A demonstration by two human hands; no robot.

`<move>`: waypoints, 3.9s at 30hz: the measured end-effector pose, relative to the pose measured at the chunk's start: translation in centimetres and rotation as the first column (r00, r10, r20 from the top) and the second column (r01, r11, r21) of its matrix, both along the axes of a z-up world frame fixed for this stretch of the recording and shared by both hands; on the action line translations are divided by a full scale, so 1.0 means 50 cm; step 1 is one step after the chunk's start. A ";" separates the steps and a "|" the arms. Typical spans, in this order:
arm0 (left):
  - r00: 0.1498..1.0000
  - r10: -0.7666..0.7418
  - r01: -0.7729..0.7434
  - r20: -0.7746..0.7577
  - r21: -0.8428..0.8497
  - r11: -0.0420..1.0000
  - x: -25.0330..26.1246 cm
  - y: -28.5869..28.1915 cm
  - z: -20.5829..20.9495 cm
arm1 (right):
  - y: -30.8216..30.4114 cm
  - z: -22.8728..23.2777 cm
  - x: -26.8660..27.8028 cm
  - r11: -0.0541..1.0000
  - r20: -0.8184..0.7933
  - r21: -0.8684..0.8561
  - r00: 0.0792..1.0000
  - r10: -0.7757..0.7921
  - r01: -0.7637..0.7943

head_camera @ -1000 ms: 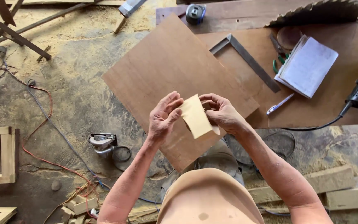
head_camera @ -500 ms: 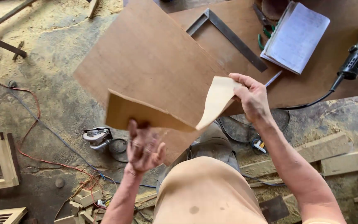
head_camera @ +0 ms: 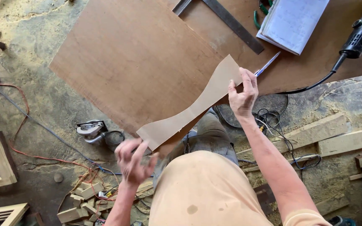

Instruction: Measuring and marking a wooden board using a ruler, pen, and paper template

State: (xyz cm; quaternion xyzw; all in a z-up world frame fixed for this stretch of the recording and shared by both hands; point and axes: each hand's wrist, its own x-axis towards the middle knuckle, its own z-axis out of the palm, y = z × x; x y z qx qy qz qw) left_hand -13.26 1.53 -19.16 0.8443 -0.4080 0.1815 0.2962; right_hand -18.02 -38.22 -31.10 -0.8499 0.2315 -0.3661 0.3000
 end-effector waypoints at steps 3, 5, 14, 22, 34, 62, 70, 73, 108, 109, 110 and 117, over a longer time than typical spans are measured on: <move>0.994 0.040 -0.023 -0.098 0.171 0.985 0.013 -0.053 -0.043 | -0.016 -0.015 0.005 0.999 -0.031 0.051 0.999 0.015 -0.013; 0.989 0.036 0.016 -0.143 0.350 0.937 -0.001 -0.052 -0.108 | -0.022 -0.018 0.002 0.999 -0.088 0.039 0.996 0.030 -0.027; 0.994 0.054 -0.021 -0.097 0.311 0.950 -0.084 -0.018 -0.168 | -0.035 -0.001 -0.018 0.999 -0.256 0.043 0.966 0.029 -0.019; 0.991 0.117 -0.092 -0.071 0.284 0.954 -0.109 -0.049 -0.181 | -0.042 0.078 0.028 0.977 -0.523 -0.121 0.848 0.086 -0.174; 0.986 0.120 -0.086 -0.112 0.268 0.960 -0.064 -0.360 -0.137 | -0.113 0.051 0.037 0.938 -0.474 0.292 0.824 0.310 -0.185; -0.079 -0.494 -0.989 -0.866 0.130 -0.070 -0.155 -0.267 -0.184 | -0.059 0.169 -0.008 0.828 -0.535 0.561 0.766 0.355 0.008; 0.209 0.256 -0.565 -0.944 0.097 0.819 -0.161 -0.245 -0.053 | -0.077 0.074 -0.012 0.645 -0.370 0.764 0.836 0.404 0.027; 0.868 0.319 -0.221 -0.380 0.278 0.935 -0.114 -0.277 -0.046 | -0.096 0.074 -0.007 0.627 -0.309 0.778 0.858 0.411 -0.021; 0.972 0.179 -0.137 -0.154 0.250 0.958 -0.112 -0.318 -0.136 | -0.155 0.071 0.023 0.466 -0.257 0.884 0.785 0.563 -0.045; 0.972 0.178 -0.136 -0.152 0.252 0.958 -0.111 -0.318 -0.134 | -0.154 0.072 0.024 0.468 -0.260 0.882 0.783 0.565 -0.045; 0.973 0.176 -0.134 -0.150 0.254 0.958 -0.110 -0.319 -0.132 | -0.154 0.073 0.025 0.471 -0.263 0.881 0.780 0.568 -0.046; 0.971 0.187 -0.147 -0.147 0.250 0.957 -0.114 -0.319 -0.136 | -0.148 0.099 0.034 0.502 -0.287 0.864 0.786 0.548 -0.034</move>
